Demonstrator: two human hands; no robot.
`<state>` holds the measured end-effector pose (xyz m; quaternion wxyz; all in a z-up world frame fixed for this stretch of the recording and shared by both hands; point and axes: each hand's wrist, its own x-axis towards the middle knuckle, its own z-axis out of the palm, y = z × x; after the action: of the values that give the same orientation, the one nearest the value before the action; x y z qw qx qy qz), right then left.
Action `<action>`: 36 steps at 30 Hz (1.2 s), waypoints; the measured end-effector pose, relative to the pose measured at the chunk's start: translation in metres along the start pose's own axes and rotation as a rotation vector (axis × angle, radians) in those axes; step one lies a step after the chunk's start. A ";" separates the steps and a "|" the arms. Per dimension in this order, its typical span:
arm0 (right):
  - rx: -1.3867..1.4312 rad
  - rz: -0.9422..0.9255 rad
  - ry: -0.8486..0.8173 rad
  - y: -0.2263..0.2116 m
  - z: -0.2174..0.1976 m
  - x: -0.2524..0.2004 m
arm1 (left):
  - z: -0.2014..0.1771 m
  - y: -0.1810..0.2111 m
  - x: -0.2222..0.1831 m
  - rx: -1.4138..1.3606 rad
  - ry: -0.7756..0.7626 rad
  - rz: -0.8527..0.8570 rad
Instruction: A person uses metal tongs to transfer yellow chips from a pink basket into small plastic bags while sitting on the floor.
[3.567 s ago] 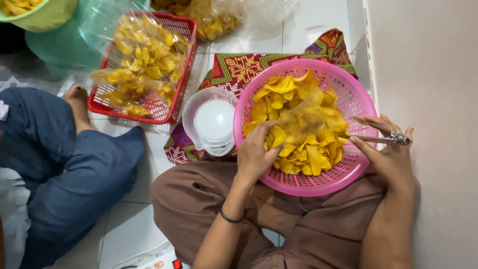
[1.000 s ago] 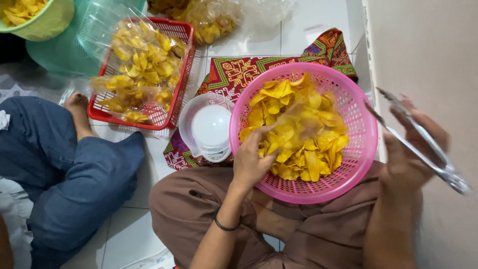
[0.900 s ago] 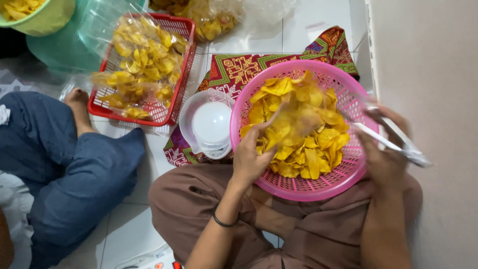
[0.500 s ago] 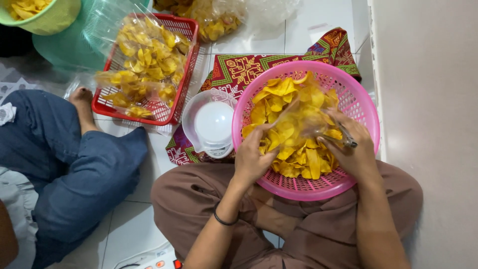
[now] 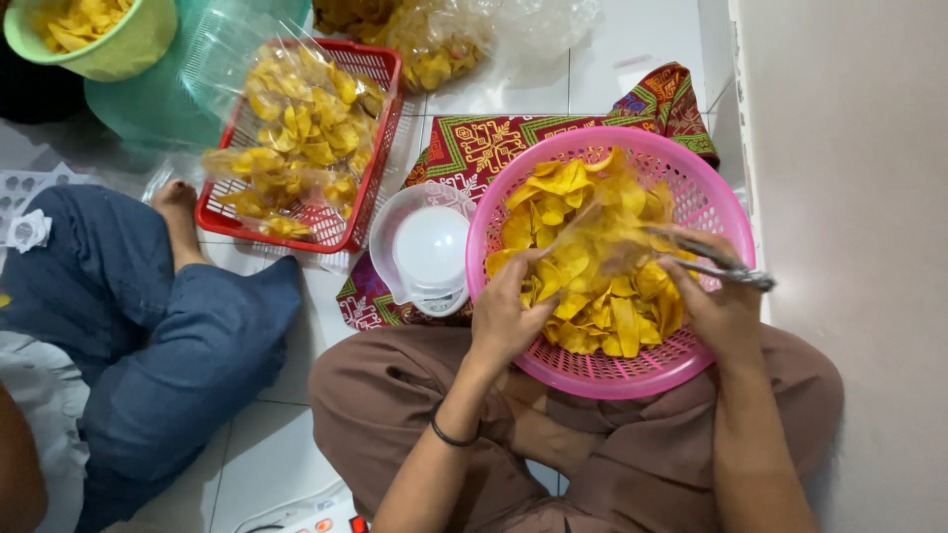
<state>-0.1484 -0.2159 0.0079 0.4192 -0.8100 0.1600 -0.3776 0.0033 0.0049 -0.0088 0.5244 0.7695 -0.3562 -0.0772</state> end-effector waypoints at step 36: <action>0.433 -0.038 0.385 -0.029 -0.075 -0.021 | 0.005 0.014 0.002 0.306 -0.026 0.021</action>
<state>-0.2200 -0.2285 0.0489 0.5372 -0.6179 0.1371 -0.5575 -0.0042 -0.0028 0.0011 0.3972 0.8358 -0.3782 -0.0263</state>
